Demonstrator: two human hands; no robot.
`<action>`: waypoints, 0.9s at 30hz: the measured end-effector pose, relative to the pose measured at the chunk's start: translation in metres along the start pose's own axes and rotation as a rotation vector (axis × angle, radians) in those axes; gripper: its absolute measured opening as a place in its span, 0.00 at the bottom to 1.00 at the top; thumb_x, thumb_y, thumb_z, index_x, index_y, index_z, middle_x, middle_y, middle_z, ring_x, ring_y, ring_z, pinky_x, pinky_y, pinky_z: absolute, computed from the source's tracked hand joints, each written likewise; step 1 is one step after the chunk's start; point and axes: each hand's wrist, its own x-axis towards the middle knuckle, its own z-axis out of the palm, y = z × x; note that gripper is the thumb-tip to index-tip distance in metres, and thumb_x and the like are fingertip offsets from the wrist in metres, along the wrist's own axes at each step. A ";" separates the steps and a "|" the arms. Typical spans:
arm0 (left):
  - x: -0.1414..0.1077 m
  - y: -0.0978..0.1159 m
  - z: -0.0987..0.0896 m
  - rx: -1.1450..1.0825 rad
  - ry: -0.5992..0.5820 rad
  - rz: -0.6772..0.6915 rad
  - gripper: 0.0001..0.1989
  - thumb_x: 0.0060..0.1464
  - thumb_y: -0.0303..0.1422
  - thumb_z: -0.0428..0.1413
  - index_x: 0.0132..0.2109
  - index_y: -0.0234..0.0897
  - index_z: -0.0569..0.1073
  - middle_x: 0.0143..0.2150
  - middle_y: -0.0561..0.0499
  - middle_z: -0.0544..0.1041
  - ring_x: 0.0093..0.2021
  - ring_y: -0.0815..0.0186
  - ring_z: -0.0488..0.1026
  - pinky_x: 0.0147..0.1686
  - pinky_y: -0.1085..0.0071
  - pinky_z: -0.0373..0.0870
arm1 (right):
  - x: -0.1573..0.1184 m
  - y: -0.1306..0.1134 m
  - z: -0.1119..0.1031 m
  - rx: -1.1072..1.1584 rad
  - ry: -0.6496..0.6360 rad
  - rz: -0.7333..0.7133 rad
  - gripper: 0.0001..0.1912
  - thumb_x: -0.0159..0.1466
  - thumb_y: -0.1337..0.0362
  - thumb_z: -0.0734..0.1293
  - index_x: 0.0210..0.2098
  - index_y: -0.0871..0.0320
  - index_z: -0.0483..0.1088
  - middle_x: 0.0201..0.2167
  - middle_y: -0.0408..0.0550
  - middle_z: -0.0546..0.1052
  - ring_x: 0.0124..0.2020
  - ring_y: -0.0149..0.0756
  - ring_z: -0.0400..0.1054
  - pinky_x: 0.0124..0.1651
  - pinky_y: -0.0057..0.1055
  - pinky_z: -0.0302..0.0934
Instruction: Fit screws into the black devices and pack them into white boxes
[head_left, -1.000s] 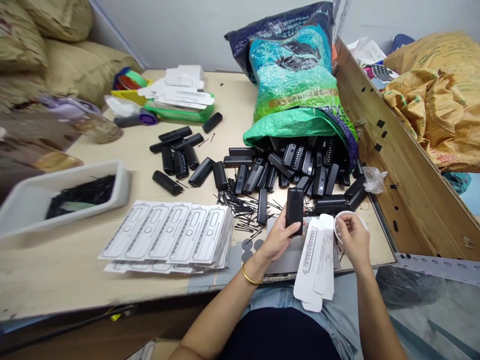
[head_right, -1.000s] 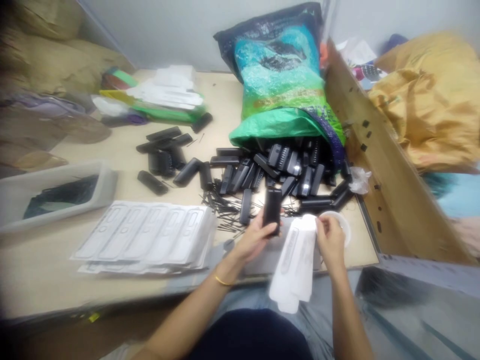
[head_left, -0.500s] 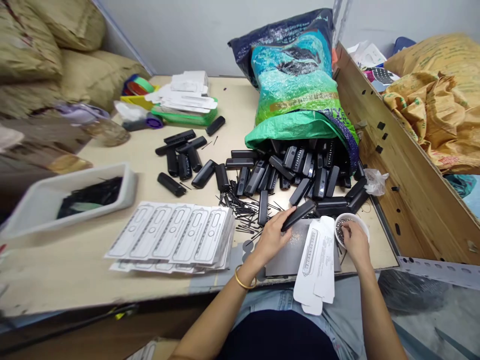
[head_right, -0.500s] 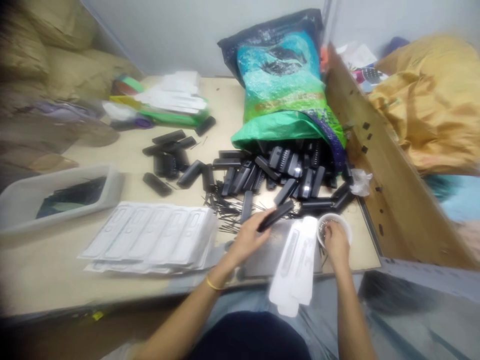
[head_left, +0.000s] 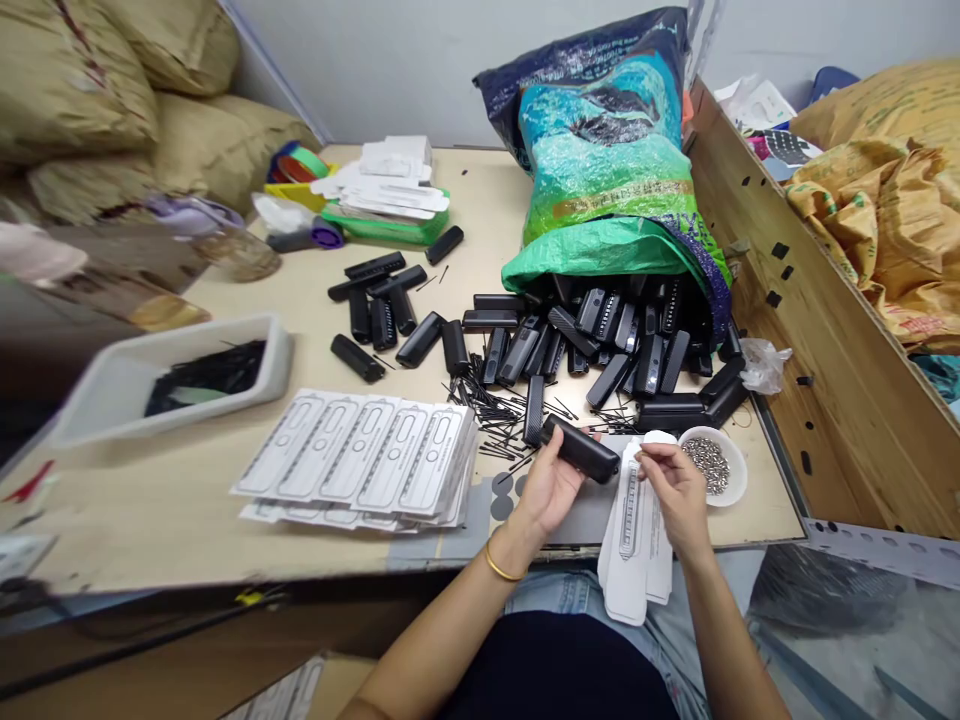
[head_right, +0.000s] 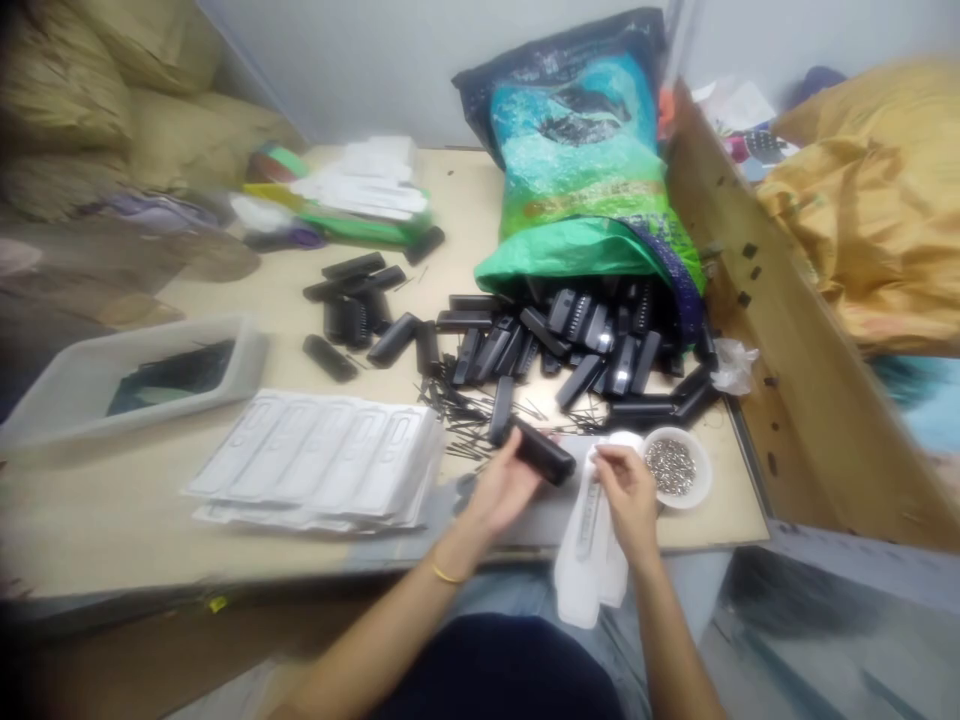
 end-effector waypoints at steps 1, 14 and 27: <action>0.001 0.003 0.001 -0.016 -0.002 -0.004 0.09 0.59 0.32 0.52 0.44 0.31 0.69 0.41 0.43 0.76 0.44 0.61 0.75 0.48 0.62 0.71 | -0.003 -0.002 0.008 0.009 -0.003 -0.008 0.12 0.57 0.57 0.69 0.36 0.58 0.71 0.32 0.46 0.75 0.30 0.33 0.69 0.35 0.32 0.66; -0.008 0.007 0.012 0.015 -0.087 0.100 0.11 0.57 0.33 0.55 0.46 0.32 0.70 0.43 0.45 0.76 0.47 0.62 0.73 0.53 0.61 0.68 | -0.020 -0.013 0.027 -0.492 0.063 -0.416 0.09 0.66 0.63 0.59 0.34 0.55 0.69 0.29 0.47 0.75 0.33 0.36 0.70 0.38 0.32 0.65; -0.006 0.006 0.006 0.045 -0.093 0.079 0.10 0.57 0.33 0.55 0.43 0.32 0.71 0.42 0.46 0.77 0.43 0.64 0.75 0.49 0.64 0.71 | -0.021 0.006 0.036 -0.146 0.033 -0.286 0.06 0.62 0.64 0.64 0.40 0.55 0.66 0.34 0.47 0.74 0.35 0.35 0.71 0.39 0.35 0.68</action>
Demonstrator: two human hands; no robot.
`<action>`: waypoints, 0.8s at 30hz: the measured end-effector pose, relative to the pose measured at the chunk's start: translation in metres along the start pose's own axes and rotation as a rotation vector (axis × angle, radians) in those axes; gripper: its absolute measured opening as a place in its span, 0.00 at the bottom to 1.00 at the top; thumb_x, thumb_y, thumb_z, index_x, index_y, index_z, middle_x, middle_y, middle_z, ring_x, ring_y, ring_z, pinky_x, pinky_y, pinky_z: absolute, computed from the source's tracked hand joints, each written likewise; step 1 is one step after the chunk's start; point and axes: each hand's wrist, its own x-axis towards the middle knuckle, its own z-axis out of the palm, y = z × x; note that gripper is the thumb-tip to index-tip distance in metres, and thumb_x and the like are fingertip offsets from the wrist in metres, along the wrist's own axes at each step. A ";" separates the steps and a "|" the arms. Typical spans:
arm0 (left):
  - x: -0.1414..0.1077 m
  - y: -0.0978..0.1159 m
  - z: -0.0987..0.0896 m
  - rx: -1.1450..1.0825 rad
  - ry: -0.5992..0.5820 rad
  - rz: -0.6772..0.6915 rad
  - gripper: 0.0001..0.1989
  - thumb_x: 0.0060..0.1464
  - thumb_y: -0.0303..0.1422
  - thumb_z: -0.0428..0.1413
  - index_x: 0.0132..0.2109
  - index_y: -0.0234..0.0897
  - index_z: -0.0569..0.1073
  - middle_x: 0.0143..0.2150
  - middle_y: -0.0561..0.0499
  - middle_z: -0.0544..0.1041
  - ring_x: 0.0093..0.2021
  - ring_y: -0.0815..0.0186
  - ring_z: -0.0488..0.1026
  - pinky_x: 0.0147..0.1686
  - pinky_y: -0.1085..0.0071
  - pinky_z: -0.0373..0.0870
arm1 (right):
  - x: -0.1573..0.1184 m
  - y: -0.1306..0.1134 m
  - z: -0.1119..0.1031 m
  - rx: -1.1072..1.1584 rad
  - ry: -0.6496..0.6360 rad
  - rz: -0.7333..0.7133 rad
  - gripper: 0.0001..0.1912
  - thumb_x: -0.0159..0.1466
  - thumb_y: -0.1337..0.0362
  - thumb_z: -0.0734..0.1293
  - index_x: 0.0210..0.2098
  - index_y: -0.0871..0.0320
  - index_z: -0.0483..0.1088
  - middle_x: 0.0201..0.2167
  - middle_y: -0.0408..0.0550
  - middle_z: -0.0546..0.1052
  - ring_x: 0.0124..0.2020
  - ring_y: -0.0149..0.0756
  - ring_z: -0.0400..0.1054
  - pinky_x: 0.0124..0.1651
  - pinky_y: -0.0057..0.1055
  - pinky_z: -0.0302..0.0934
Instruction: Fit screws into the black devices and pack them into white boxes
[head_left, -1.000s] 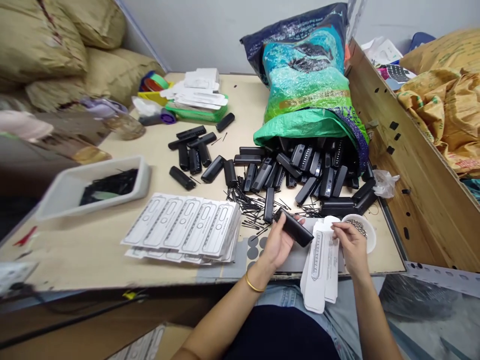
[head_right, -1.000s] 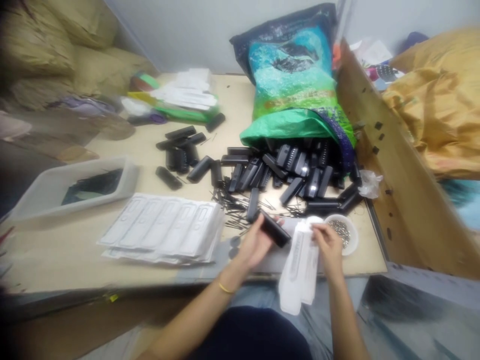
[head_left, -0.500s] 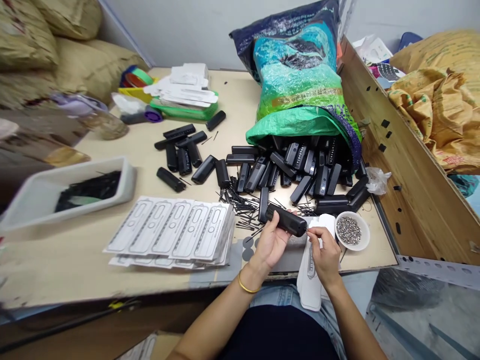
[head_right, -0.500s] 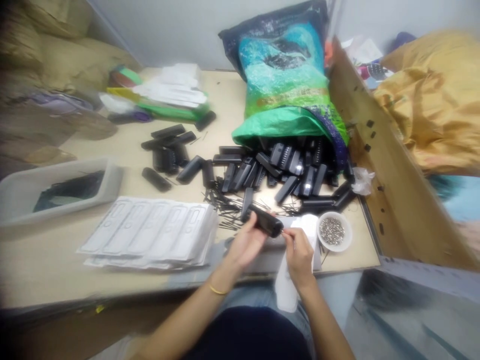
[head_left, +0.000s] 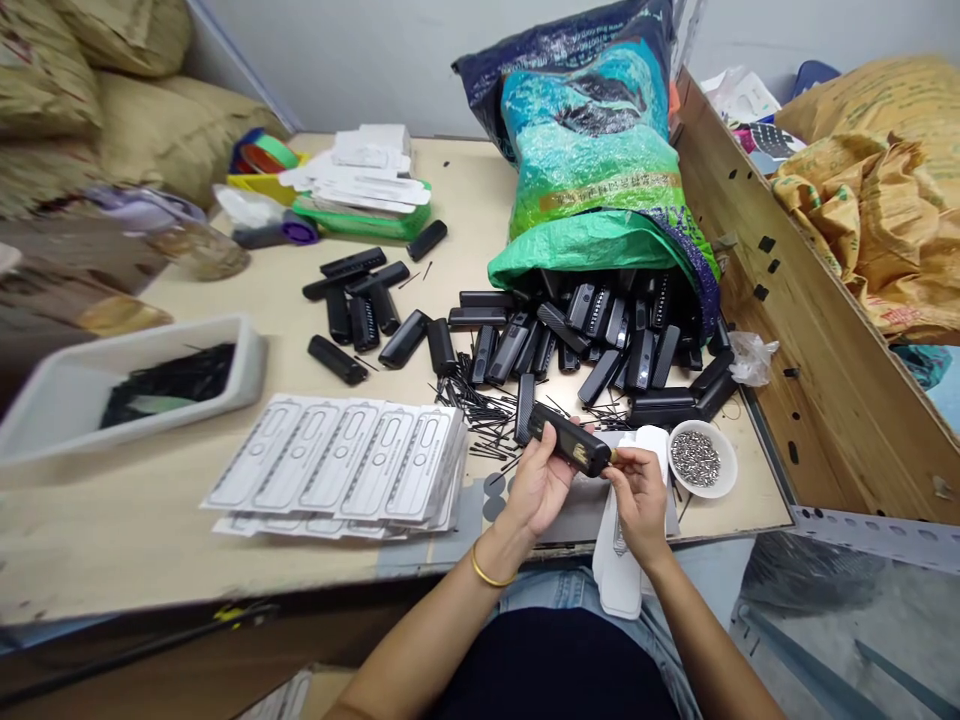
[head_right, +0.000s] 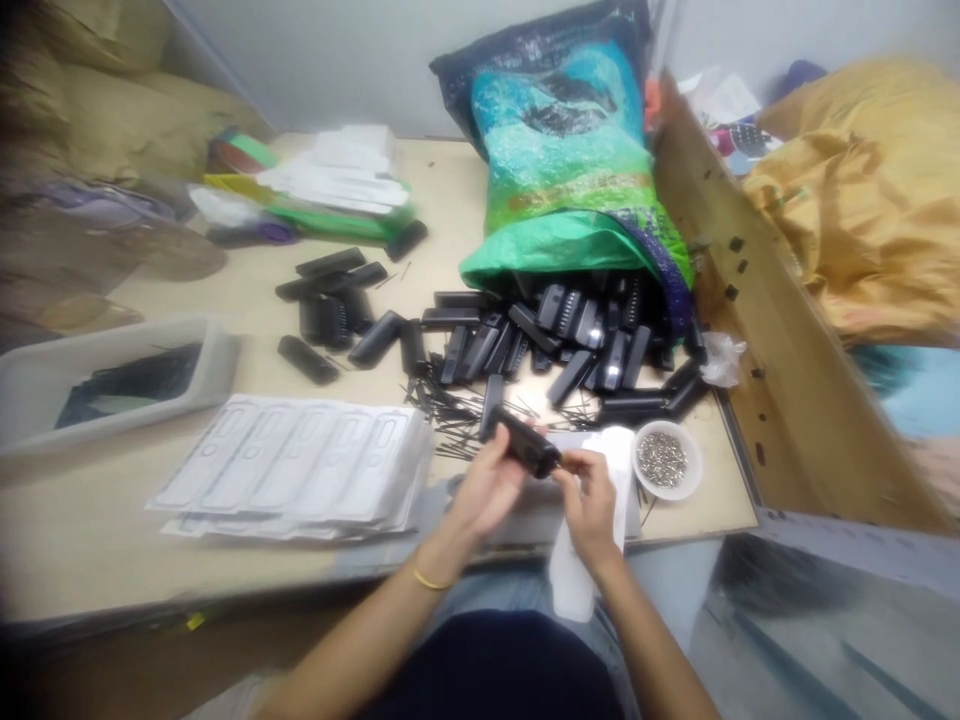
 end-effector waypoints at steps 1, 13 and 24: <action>0.000 0.002 0.002 0.010 -0.021 0.028 0.10 0.57 0.33 0.56 0.44 0.33 0.70 0.43 0.46 0.76 0.44 0.63 0.75 0.49 0.63 0.71 | 0.001 0.001 -0.003 0.046 -0.016 0.043 0.08 0.62 0.63 0.64 0.41 0.55 0.65 0.35 0.47 0.73 0.36 0.35 0.71 0.39 0.35 0.68; -0.001 0.010 -0.028 0.672 -0.356 0.338 0.17 0.41 0.37 0.66 0.39 0.38 0.73 0.37 0.48 0.77 0.44 0.57 0.74 0.52 0.57 0.67 | 0.021 0.001 -0.050 -0.122 0.102 0.054 0.05 0.63 0.62 0.63 0.34 0.56 0.67 0.30 0.44 0.73 0.34 0.35 0.69 0.41 0.34 0.63; 0.084 0.011 -0.044 1.094 0.062 0.597 0.28 0.55 0.41 0.55 0.59 0.35 0.59 0.57 0.38 0.67 0.59 0.54 0.64 0.59 0.52 0.58 | 0.045 0.015 -0.089 -0.872 -0.475 0.005 0.14 0.57 0.68 0.66 0.44 0.56 0.67 0.46 0.54 0.71 0.49 0.48 0.63 0.47 0.42 0.59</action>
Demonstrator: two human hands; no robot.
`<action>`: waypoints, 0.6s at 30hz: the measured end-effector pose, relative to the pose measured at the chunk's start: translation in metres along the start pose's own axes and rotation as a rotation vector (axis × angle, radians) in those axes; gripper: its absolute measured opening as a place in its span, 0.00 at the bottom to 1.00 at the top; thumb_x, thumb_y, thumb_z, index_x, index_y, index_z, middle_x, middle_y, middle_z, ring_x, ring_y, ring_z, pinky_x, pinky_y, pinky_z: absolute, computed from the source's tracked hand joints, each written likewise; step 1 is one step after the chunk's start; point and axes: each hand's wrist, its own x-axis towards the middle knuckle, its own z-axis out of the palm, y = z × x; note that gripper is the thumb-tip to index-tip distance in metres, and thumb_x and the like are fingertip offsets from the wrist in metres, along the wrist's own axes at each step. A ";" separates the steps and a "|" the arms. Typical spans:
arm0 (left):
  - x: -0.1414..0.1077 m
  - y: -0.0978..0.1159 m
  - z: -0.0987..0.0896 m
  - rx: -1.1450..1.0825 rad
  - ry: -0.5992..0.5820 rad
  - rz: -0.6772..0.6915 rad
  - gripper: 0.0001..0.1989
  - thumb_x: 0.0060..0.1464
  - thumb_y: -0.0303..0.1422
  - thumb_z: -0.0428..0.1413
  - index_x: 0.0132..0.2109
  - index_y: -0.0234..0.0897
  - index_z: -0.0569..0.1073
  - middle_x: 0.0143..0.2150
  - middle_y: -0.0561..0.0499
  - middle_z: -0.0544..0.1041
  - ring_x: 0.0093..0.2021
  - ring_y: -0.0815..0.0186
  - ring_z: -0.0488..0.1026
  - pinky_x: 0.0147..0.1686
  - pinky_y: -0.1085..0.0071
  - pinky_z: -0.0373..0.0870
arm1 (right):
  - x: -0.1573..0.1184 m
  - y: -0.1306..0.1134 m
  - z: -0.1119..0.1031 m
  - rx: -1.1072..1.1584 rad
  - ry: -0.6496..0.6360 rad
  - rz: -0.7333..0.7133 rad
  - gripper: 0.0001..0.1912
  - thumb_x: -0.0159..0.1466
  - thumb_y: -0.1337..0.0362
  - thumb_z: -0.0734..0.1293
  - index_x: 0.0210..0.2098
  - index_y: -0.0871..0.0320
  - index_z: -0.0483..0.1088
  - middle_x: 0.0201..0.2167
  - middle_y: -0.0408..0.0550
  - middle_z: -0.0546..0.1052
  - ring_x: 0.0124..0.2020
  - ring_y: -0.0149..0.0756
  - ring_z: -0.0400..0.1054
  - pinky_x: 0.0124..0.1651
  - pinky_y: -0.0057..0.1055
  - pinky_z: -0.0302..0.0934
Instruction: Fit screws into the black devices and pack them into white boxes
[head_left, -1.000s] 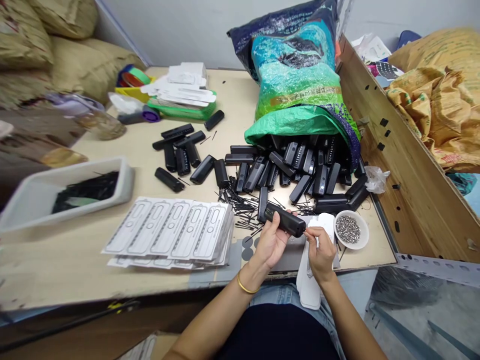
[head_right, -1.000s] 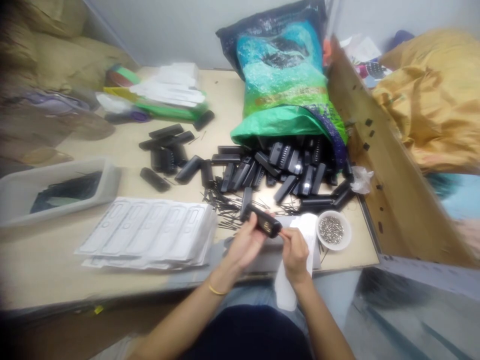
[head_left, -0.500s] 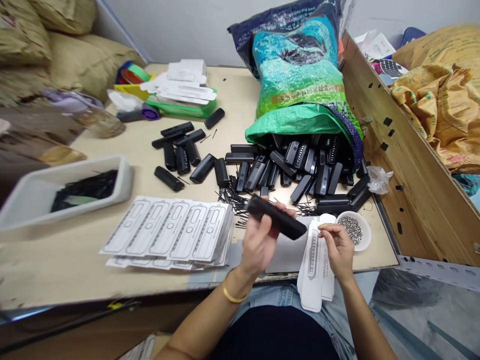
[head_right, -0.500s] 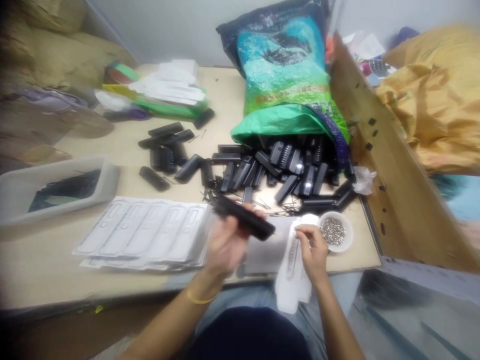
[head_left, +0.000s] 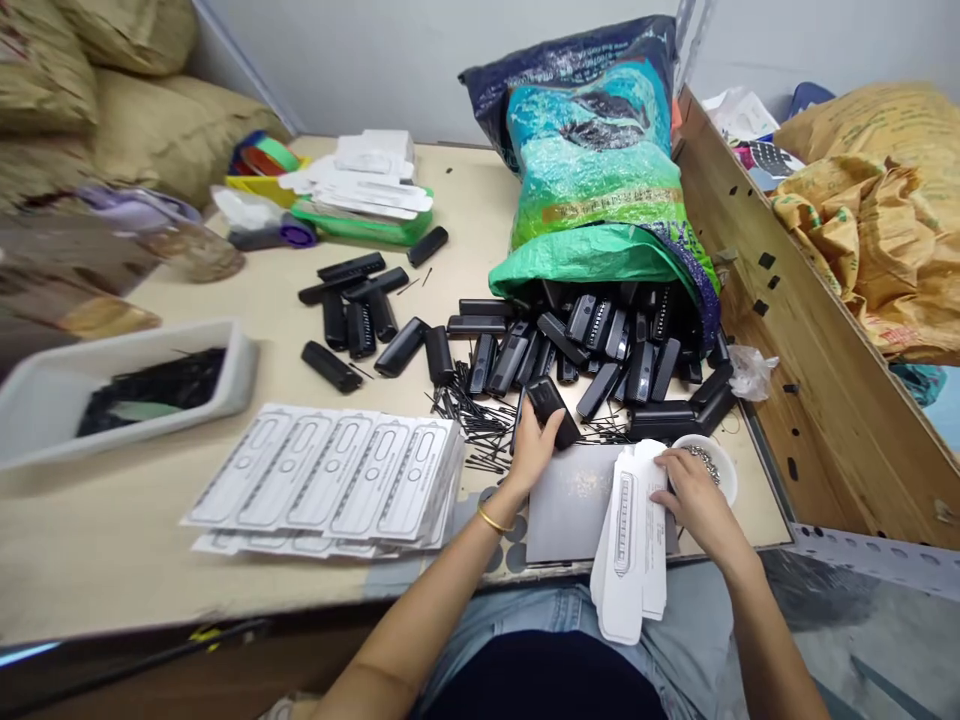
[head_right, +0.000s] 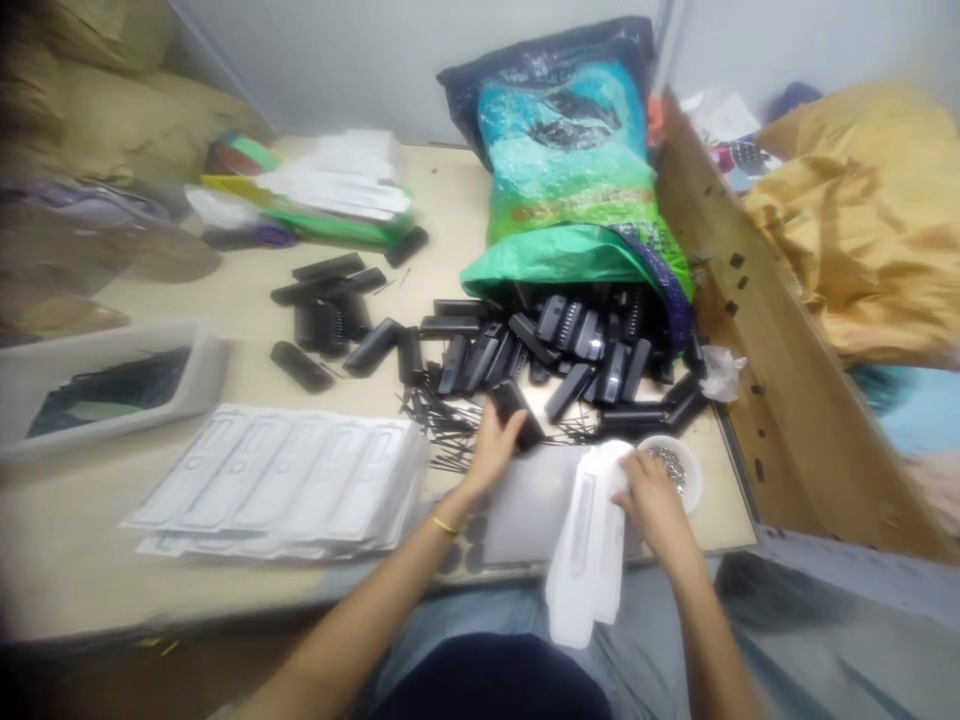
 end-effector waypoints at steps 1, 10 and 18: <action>0.003 -0.002 0.001 0.128 0.011 0.084 0.32 0.54 0.38 0.56 0.62 0.36 0.55 0.61 0.36 0.61 0.63 0.52 0.58 0.61 0.51 0.54 | 0.003 0.000 -0.001 -0.055 -0.046 -0.007 0.16 0.56 0.70 0.67 0.45 0.57 0.67 0.47 0.55 0.70 0.49 0.49 0.63 0.47 0.42 0.58; -0.057 0.032 0.021 0.150 -0.282 0.209 0.30 0.56 0.33 0.52 0.64 0.40 0.53 0.63 0.40 0.57 0.65 0.55 0.53 0.64 0.52 0.50 | 0.040 0.004 -0.017 -0.039 -0.203 -0.093 0.09 0.53 0.69 0.69 0.27 0.57 0.63 0.31 0.45 0.68 0.35 0.37 0.62 0.36 0.31 0.54; -0.093 0.056 0.010 -0.879 -0.953 -0.623 0.30 0.50 0.45 0.59 0.54 0.29 0.67 0.49 0.36 0.73 0.46 0.56 0.74 0.51 0.57 0.68 | 0.045 -0.018 -0.035 0.709 -0.062 -0.286 0.12 0.60 0.59 0.66 0.26 0.55 0.59 0.29 0.43 0.70 0.31 0.35 0.63 0.38 0.34 0.57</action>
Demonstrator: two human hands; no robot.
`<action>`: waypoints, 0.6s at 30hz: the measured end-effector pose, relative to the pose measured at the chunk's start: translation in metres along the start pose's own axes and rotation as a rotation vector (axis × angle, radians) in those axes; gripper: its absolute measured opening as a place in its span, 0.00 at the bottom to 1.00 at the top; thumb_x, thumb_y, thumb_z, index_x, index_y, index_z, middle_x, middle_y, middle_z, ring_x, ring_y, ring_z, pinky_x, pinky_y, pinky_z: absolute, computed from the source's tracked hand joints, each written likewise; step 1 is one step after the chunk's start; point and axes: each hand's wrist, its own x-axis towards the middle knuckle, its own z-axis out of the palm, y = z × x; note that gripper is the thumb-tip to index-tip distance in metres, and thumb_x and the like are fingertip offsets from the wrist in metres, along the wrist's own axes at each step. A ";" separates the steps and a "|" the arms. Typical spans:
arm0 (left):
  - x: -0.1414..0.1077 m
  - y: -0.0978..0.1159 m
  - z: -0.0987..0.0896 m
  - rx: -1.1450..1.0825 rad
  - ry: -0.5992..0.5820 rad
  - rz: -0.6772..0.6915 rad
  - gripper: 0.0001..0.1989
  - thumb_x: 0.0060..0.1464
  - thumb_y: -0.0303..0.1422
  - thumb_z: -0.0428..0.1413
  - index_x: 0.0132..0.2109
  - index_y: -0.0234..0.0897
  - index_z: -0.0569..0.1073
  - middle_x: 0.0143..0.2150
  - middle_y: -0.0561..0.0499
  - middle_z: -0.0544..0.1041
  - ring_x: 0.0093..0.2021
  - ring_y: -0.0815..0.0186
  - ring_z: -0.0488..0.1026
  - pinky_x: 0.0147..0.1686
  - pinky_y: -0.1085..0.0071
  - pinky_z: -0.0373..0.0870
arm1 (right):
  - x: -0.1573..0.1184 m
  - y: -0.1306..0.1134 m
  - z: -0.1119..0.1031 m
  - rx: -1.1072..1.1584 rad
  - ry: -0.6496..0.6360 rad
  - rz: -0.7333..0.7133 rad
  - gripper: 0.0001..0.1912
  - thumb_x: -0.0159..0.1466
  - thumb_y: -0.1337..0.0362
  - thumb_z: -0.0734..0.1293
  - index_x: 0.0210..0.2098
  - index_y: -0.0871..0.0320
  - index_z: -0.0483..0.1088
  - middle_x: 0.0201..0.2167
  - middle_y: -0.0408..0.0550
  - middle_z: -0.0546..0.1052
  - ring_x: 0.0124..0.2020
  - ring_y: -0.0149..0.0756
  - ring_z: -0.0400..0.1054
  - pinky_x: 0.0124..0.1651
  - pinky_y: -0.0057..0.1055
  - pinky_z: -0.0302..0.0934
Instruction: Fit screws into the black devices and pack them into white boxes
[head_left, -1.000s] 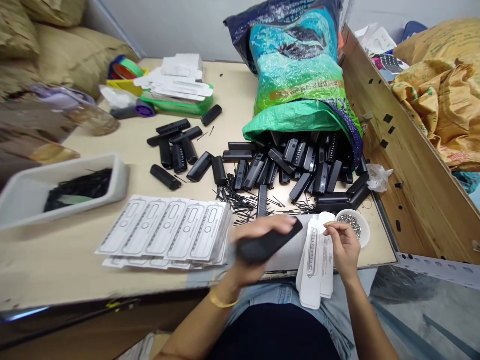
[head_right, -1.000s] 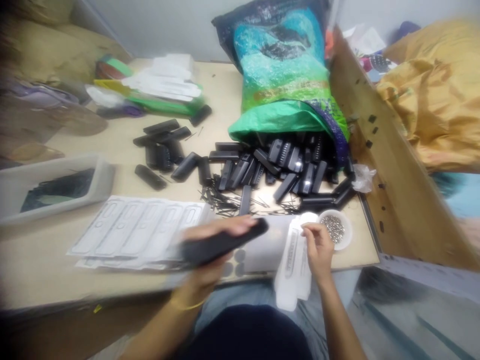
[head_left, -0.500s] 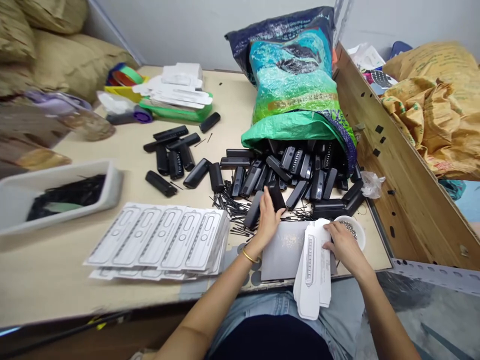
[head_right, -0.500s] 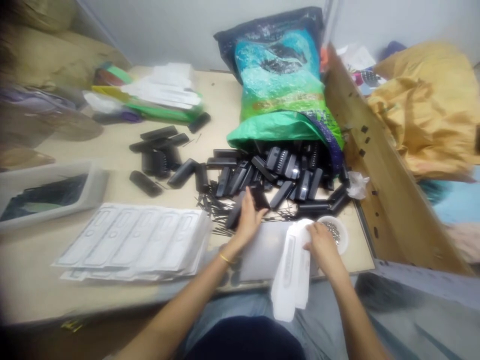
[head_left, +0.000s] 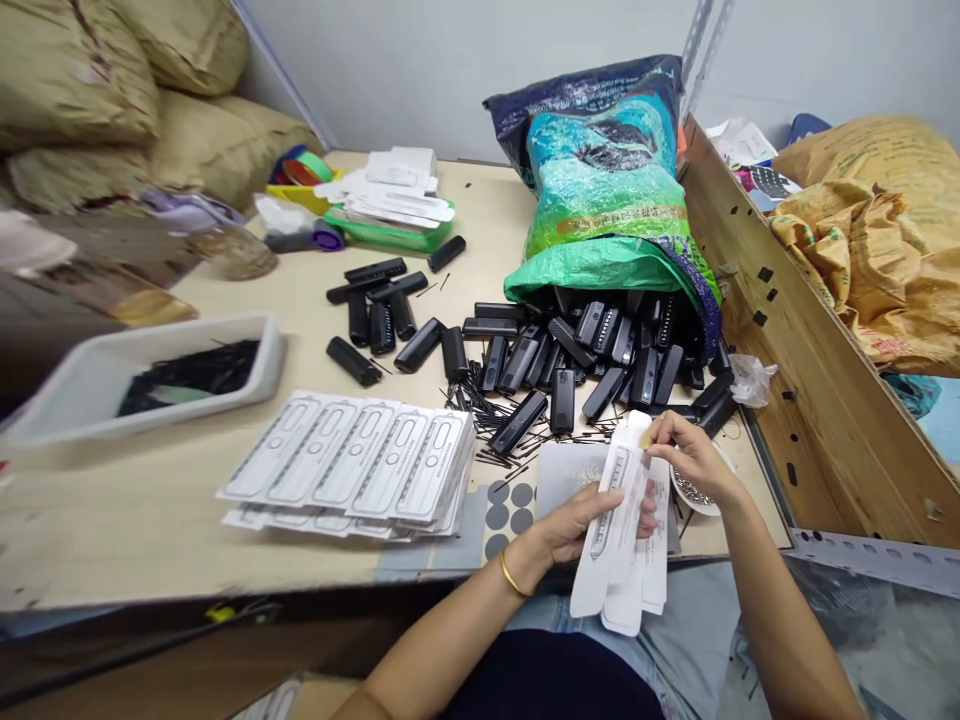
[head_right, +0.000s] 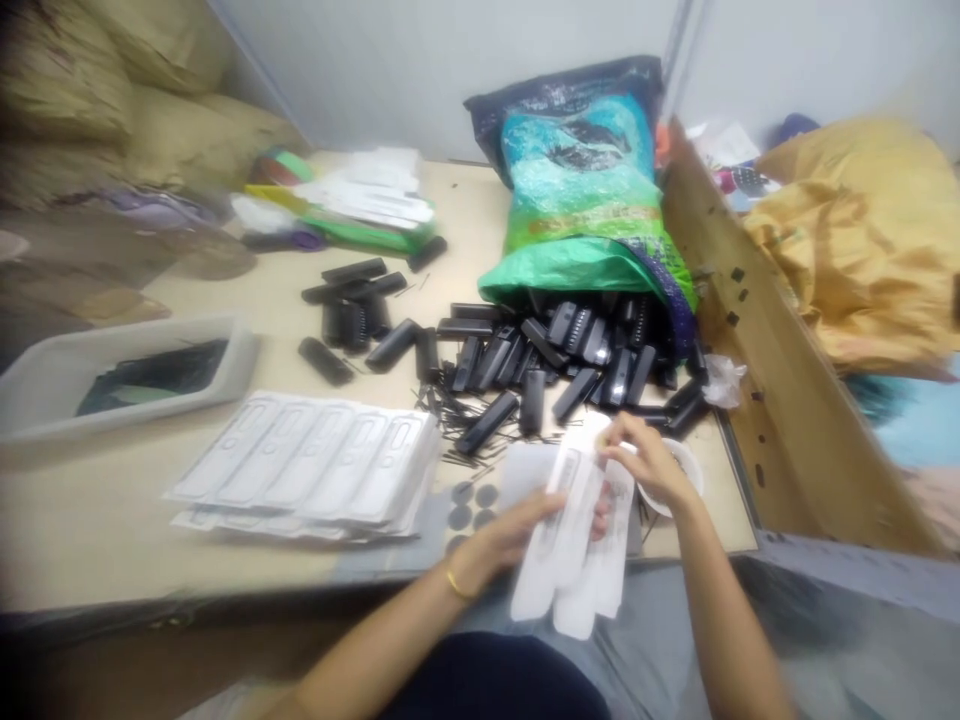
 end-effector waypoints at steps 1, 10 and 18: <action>-0.002 0.000 -0.001 -0.047 -0.024 0.004 0.31 0.48 0.47 0.60 0.53 0.28 0.68 0.46 0.36 0.74 0.42 0.58 0.75 0.47 0.59 0.70 | 0.001 -0.001 0.001 0.133 -0.030 -0.020 0.13 0.59 0.57 0.67 0.26 0.54 0.59 0.28 0.42 0.70 0.30 0.35 0.63 0.37 0.34 0.58; -0.014 0.028 -0.006 0.159 0.153 0.198 0.47 0.49 0.42 0.61 0.66 0.52 0.39 0.51 0.42 0.70 0.35 0.60 0.77 0.34 0.62 0.74 | 0.000 -0.014 0.073 0.020 0.390 0.124 0.12 0.61 0.57 0.64 0.42 0.52 0.71 0.54 0.50 0.63 0.56 0.43 0.58 0.52 0.39 0.59; -0.005 0.018 -0.014 0.405 0.482 0.324 0.40 0.52 0.41 0.58 0.64 0.41 0.44 0.50 0.43 0.71 0.44 0.61 0.72 0.45 0.64 0.69 | 0.004 -0.005 0.111 0.317 0.482 0.224 0.12 0.62 0.55 0.63 0.41 0.55 0.66 0.35 0.44 0.73 0.36 0.34 0.67 0.39 0.31 0.62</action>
